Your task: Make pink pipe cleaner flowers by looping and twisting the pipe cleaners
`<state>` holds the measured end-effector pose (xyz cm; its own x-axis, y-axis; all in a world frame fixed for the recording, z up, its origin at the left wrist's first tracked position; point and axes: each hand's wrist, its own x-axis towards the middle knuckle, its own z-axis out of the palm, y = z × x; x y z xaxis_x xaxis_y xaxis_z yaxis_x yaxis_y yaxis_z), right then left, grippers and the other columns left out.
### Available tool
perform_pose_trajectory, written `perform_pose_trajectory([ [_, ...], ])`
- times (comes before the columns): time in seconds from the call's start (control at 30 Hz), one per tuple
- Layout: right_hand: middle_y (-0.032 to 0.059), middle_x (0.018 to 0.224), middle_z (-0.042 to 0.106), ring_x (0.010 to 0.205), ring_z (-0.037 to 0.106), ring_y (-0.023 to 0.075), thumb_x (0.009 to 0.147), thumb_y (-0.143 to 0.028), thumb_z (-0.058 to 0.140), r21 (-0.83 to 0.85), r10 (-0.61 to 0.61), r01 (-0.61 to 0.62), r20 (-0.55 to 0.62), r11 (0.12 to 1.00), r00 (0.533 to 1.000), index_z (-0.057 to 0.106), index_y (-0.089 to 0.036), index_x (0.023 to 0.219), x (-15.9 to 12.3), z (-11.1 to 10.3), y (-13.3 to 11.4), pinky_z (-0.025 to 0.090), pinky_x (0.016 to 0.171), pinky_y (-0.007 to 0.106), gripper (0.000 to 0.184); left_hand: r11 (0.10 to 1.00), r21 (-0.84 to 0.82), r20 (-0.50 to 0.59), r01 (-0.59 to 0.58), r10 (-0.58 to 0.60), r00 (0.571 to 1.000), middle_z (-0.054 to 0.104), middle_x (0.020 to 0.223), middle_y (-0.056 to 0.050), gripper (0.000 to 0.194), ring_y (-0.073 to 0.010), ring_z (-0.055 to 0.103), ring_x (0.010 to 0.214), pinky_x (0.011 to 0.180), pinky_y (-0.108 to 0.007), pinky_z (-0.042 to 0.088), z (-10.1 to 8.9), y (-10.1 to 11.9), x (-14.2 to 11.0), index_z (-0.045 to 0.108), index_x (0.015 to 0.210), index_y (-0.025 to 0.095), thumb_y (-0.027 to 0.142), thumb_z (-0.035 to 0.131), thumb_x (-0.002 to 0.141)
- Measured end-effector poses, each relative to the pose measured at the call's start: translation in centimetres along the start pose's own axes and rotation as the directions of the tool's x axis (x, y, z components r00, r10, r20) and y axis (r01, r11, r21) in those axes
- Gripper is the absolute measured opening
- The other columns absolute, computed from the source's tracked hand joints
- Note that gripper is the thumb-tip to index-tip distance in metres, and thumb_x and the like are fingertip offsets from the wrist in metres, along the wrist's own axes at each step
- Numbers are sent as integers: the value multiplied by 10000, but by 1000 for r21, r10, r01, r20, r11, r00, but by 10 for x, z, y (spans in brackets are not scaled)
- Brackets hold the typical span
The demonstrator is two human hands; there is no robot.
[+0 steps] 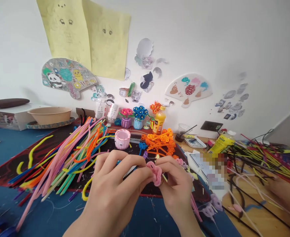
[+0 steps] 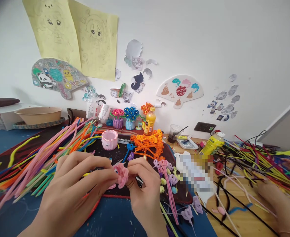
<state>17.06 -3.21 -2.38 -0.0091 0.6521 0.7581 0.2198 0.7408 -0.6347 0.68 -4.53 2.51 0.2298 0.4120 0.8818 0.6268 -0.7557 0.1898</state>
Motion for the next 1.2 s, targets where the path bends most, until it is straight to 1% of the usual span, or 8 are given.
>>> perform_pose_trajectory([
  [0.07, 11, 783, 605, 713, 554, 152, 862, -119, 610, -18, -17, 17, 2, 1000, 1000, 662, -226, 777, -1, 0, -1, 437, 635, 265, 147, 1000, 4, -6, -7, 7, 1000, 712, 818, 26, 236, -167, 521, 768, 720, -331, 326, 0, -1, 0, 691, 780, 271, 209, 529, 941],
  [0.17, 2, 779, 609, 706, 549, 144, 858, -86, 597, -18, -16, 16, -6, 1000, 1000, 657, -227, 752, -1, 0, -4, 428, 628, 255, 187, 1000, 5, 43, -19, 19, 999, 712, 828, 34, 213, -161, 521, 763, 705, -325, 320, -1, -1, 1, 694, 795, 274, 183, 551, 923],
  [0.3, -6, 786, 615, 697, 552, 136, 863, -88, 594, -9, -11, 11, 6, 1000, 1000, 673, -241, 787, 1, 2, -8, 423, 616, 246, 188, 1000, 1, 28, -20, 20, 999, 706, 831, 37, 231, -158, 510, 755, 702, -326, 311, -2, -2, 2, 689, 790, 268, 170, 533, 929],
  [0.4, -9, 767, 621, 707, 566, 140, 870, -96, 584, 9, -6, 6, 27, 1000, 1000, 673, -242, 788, 2, 3, -8, 429, 625, 246, 190, 999, -1, 69, -43, 43, 997, 703, 850, 36, 219, -162, 506, 765, 701, -326, 310, -3, -3, 1, 692, 806, 267, 139, 548, 910],
  [0.53, 0, 777, 620, 734, 567, 157, 841, -139, 643, 36, 27, -26, -38, 999, 999, 667, -232, 758, 3, 2, -5, 438, 664, 262, 127, 999, -22, 19, -33, 33, 999, 690, 844, 26, 200, -171, 493, 782, 713, -330, 314, -3, -3, -1, 691, 823, 271, 165, 552, 917],
  [0.7, 13, 817, 629, 757, 577, 174, 826, -177, 667, 108, 120, -111, -87, 988, 989, 669, -225, 782, 2, 2, -3, 430, 673, 276, 66, 993, -77, 33, -92, 95, 995, 685, 856, 32, 225, -169, 503, 801, 754, -336, 337, -5, -2, -3, 697, 888, 304, 183, 516, 945],
  [0.9, 8, 837, 607, 762, 564, 168, 807, -173, 689, 288, 241, -225, -20, 931, 970, 681, -225, 815, 2, 3, 0, 430, 651, 263, 53, 997, -64, 16, -32, 33, 999, 662, 891, 8, 60, -154, 531, 801, 732, -305, 387, -9, -3, 2, 679, 918, 239, 212, 649, 873],
  [1.2, 31, 816, 627, 751, 568, 182, 846, -305, 675, 245, 182, -195, 77, 950, 980, 681, -216, 797, 4, 1, -3, 431, 668, 293, 102, 991, 23, -19, -133, 134, 991, 720, 876, 19, 113, -155, 537, 786, 736, -317, 365, 1, 1, -1, 694, 884, 231, 146, 619, 881],
])
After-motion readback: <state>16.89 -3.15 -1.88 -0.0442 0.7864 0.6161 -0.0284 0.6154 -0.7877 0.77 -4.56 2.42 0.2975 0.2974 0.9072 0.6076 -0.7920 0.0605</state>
